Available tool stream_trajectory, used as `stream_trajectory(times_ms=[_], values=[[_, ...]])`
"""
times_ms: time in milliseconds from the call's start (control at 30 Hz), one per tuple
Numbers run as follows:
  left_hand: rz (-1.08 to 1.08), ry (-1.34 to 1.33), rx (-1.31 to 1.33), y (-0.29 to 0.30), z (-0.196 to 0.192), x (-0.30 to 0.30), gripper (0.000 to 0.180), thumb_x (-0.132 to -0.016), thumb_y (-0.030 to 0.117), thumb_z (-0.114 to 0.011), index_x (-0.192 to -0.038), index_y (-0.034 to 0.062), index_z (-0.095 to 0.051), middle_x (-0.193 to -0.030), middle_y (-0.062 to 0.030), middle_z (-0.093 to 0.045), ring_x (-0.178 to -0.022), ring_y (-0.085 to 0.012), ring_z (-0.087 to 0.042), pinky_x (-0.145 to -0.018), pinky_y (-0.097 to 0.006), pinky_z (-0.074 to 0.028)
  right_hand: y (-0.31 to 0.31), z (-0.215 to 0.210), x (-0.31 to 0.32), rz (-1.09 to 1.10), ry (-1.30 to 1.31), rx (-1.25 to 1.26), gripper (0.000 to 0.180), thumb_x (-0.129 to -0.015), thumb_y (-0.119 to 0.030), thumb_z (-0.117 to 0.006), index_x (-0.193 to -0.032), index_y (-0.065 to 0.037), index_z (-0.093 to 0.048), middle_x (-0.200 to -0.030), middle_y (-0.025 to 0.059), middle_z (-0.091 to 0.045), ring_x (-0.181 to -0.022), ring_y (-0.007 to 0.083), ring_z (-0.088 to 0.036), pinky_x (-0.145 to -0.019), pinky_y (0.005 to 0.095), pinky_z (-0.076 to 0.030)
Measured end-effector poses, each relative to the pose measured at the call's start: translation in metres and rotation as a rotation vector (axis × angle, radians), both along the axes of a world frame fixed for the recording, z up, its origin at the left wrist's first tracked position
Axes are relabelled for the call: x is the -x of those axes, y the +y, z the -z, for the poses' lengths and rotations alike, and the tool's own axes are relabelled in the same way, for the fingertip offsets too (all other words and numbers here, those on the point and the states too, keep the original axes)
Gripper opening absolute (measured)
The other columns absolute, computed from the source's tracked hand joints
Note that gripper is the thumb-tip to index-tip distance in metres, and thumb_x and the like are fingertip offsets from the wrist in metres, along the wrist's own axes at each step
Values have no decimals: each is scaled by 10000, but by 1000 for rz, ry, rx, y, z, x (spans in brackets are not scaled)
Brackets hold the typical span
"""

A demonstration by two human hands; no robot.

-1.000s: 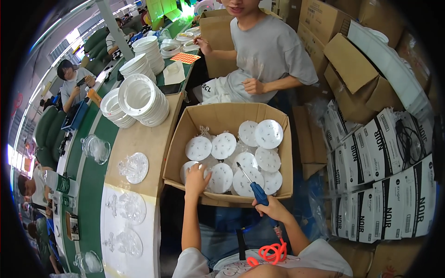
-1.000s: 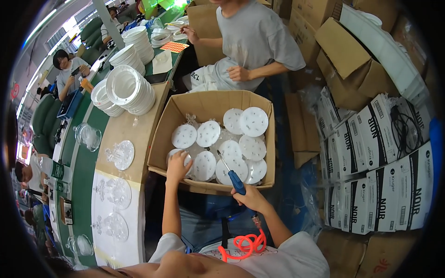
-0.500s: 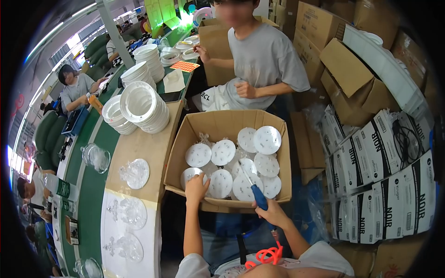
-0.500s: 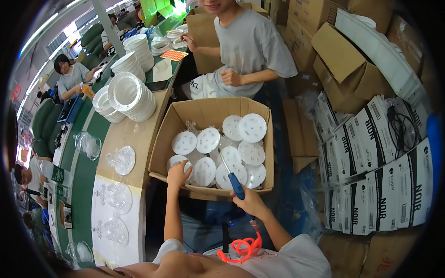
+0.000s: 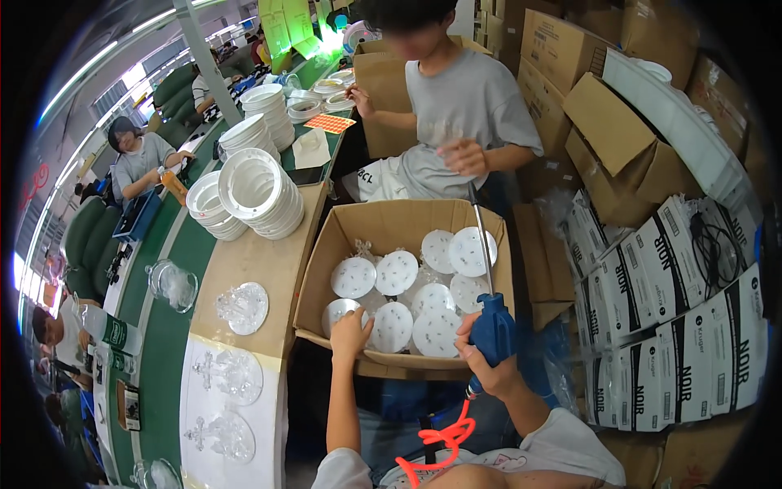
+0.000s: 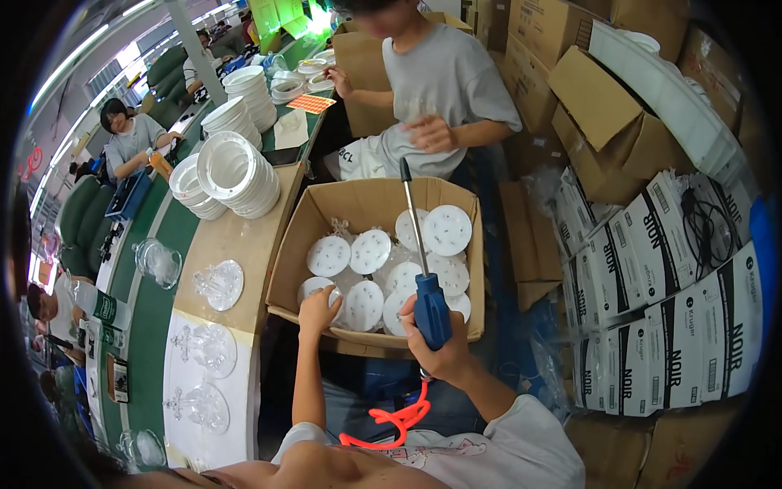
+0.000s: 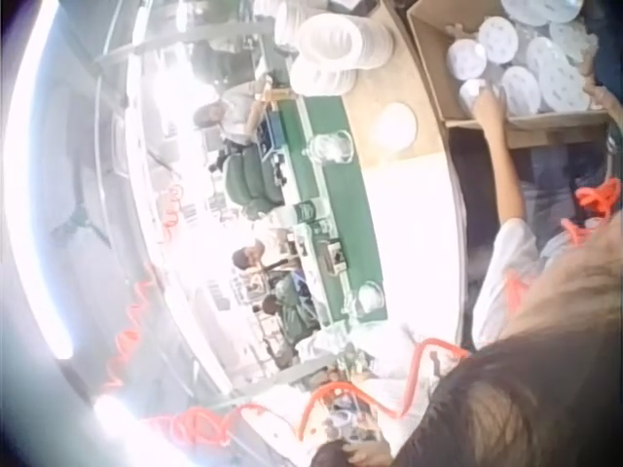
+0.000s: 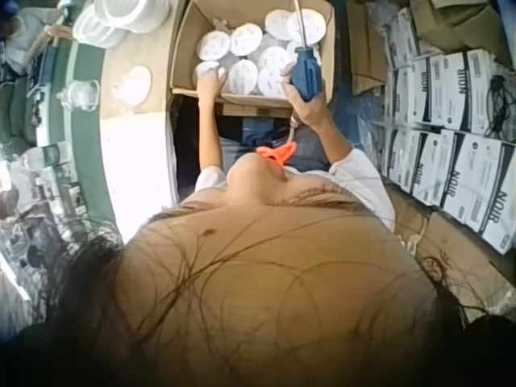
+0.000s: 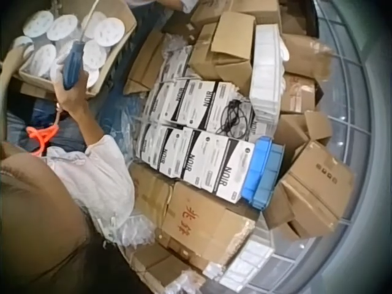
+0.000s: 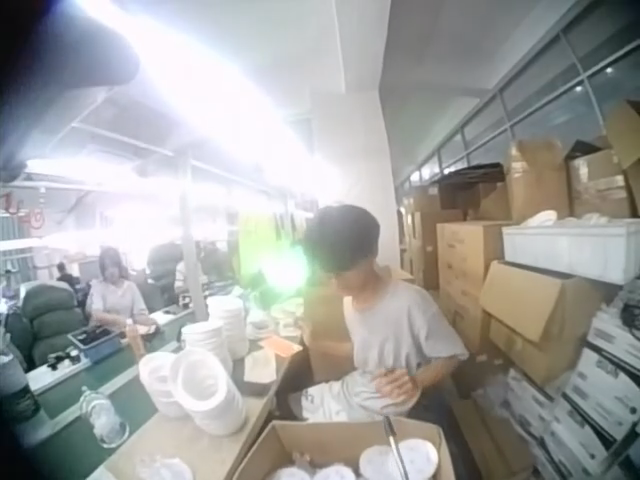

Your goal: Assembling and inspecting plastic covers and LED bases for lighting fixtures at a factory workbench.

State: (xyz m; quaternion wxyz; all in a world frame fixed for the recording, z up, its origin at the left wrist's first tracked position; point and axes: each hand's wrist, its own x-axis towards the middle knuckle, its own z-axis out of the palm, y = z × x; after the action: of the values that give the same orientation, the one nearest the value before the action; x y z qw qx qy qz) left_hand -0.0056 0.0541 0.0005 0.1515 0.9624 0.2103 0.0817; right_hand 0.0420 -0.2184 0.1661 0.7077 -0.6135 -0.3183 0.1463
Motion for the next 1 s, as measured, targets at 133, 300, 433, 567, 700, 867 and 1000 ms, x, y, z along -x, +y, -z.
stream_trajectory(times_ms=[133, 300, 433, 567, 700, 867, 1000], values=[[2, 10, 4, -2, 0, -3, 344, -809, 337, -564, -1027, 72, -591, -851, -147, -621, -782, -315, -608, -692, -428, -465, -9, 15, 5, -61, 143, -30, 183, -797, -30, -537, -977, -8, -513, -722, -5, -531, -625, 45, -487, -569, 205, -388], [-8, 6, 14, -2, -3, 1, 352, -811, 339, -561, -1042, 75, -591, -857, -150, -621, -787, -315, -608, -695, -430, -469, -8, 77, 12, -93, 342, 22, 214, -778, -23, -511, -988, 2, -477, -715, 63, -531, -658, 119, -528, -635, 253, -440], [-7, 34, 17, 1, -4, 4, 363, -815, 345, -557, -1055, 75, -587, -869, -155, -622, -794, -317, -609, -701, -429, -474, -15, 120, 30, -126, 535, 213, 195, -771, -86, -537, -942, 8, -533, -645, 57, -552, -576, 116, -537, -565, 246, -427], [-21, 77, 72, 1, -8, 3, 369, -807, 335, -567, -1081, 89, -586, -932, -171, -613, -854, -342, -591, -737, -423, -473, -22, 137, 44, -161, 629, 262, 208, -756, -99, -541, -938, 2, -530, -645, 60, -550, -573, 120, -538, -551, 252, -426], [18, 57, 49, 1, -7, -3, 404, -808, 354, -564, -1109, 85, -574, -945, -173, -612, -845, -341, -600, -743, -417, -477, -23, 148, 43, -164, 609, 251, 226, -764, -104, -527, -956, 11, -503, -648, 62, -546, -583, 118, -528, -574, 251, -421], [-18, 111, 43, 9, -4, 2, 399, -810, 384, -571, -1103, 112, -588, -993, -154, -626, -913, -328, -596, -773, -414, -472, -10, 145, 52, -87, 573, 205, 197, -769, -125, -531, -927, -8, -521, -611, 37, -529, -568, 99, -511, -561, 246, -414], [-1, 120, 105, -11, -18, -7, 402, -815, 384, -564, -1117, 120, -588, -1014, -151, -625, -936, -329, -589, -787, -414, -466, -18, 142, 51, -25, 576, 210, 182, -762, -132, -535, -910, -27, -526, -615, 30, -525, -553, 102, -513, -551, 256, -421]])
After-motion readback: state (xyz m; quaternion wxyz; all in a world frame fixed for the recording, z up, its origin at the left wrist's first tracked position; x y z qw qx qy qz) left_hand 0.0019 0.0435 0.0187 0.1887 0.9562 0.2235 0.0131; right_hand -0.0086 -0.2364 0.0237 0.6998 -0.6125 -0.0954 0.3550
